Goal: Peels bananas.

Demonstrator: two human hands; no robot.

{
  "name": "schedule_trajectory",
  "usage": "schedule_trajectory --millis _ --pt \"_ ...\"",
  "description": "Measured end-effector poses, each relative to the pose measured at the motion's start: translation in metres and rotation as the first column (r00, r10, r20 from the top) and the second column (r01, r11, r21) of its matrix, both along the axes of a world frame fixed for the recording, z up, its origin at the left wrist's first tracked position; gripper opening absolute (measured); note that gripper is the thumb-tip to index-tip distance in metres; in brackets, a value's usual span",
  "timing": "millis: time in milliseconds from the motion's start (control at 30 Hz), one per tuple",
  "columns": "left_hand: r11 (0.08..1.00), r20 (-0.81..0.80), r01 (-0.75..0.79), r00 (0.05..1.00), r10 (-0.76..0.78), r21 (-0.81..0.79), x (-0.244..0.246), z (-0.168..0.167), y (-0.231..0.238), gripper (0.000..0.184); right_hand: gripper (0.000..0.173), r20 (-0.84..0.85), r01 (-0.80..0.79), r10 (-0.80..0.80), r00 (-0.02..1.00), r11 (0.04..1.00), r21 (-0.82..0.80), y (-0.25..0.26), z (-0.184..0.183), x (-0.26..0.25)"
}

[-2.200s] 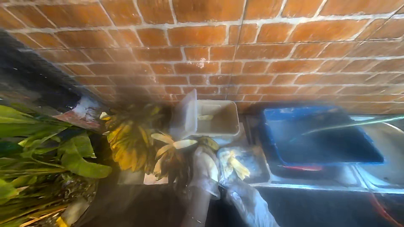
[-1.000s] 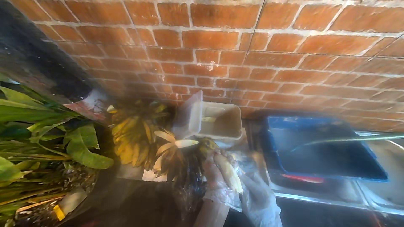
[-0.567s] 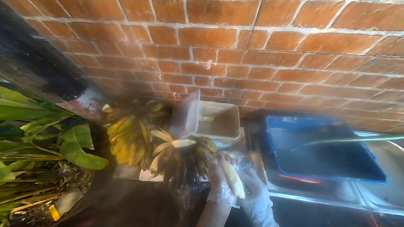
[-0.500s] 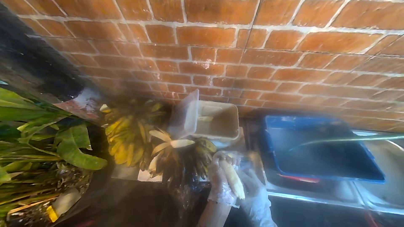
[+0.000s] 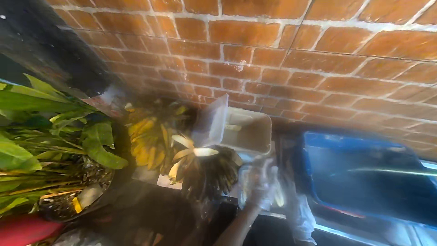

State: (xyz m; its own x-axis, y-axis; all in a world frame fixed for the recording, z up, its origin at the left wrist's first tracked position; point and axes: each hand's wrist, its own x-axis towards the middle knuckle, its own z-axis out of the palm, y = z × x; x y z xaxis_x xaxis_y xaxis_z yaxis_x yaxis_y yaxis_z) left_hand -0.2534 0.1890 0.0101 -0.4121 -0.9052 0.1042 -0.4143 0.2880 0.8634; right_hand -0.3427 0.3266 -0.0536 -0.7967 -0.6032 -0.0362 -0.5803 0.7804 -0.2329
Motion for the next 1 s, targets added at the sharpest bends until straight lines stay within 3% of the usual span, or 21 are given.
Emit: schedule_trajectory --millis 100,167,267,400,467,567,633,700,833,933,967,1000 --pt "0.97 0.19 -0.207 0.955 0.228 -0.125 0.073 0.023 -0.04 0.031 0.044 0.113 -0.033 0.042 0.993 0.996 -0.082 -0.011 0.025 0.014" --pt "0.932 0.443 -0.307 0.821 0.361 -0.19 0.12 0.016 -0.085 0.039 0.036 0.273 -0.106 0.135 0.952 0.987 -0.119 -0.029 0.033 0.027" --pt "0.943 0.674 -0.255 0.659 0.333 -0.216 0.171 -0.006 -0.14 0.058 0.041 0.451 -0.272 0.272 0.85 0.96 -0.066 -0.083 0.028 0.044" --pt "0.952 0.719 -0.252 0.628 0.296 -0.172 0.19 0.0 -0.165 0.062 0.056 0.517 -0.398 0.284 0.807 0.909 0.122 -0.171 0.02 0.045" --pt "0.922 0.676 -0.322 0.633 0.378 -0.214 0.193 0.007 -0.156 0.049 0.062 0.511 -0.447 0.3 0.806 0.873 0.193 -0.198 0.004 0.042" --pt "0.917 0.509 -0.314 0.763 0.398 -0.245 0.189 0.009 -0.117 0.035 0.065 0.485 -0.461 0.309 0.818 0.857 0.231 -0.219 -0.011 0.043" --pt "0.966 0.341 -0.247 0.904 0.258 -0.077 0.175 0.0 -0.084 0.032 0.065 0.479 -0.451 0.297 0.826 0.858 0.247 -0.224 -0.008 0.047" --pt "0.957 0.185 -0.199 0.969 0.161 0.212 0.154 -0.019 -0.063 0.032 0.065 0.455 -0.44 0.301 0.838 0.866 0.238 -0.225 -0.003 0.054" --pt "0.651 0.041 -0.26 0.943 0.331 0.713 0.111 -0.035 -0.061 0.049 0.069 0.408 -0.419 0.295 0.864 0.871 0.257 -0.23 0.022 0.068" --pt "0.53 0.026 -0.234 0.929 0.37 0.815 0.103 -0.027 -0.073 0.067 0.066 0.383 -0.425 0.306 0.872 0.861 0.28 -0.229 0.053 0.077" --pt "0.555 0.03 -0.236 0.935 0.355 0.798 0.1 -0.024 -0.075 0.064 0.066 0.384 -0.426 0.303 0.872 0.858 0.289 -0.226 0.061 0.08" --pt "0.645 0.055 -0.208 0.967 0.249 0.735 0.101 -0.019 -0.076 0.051 0.067 0.395 -0.425 0.296 0.869 0.857 0.291 -0.223 0.067 0.083"
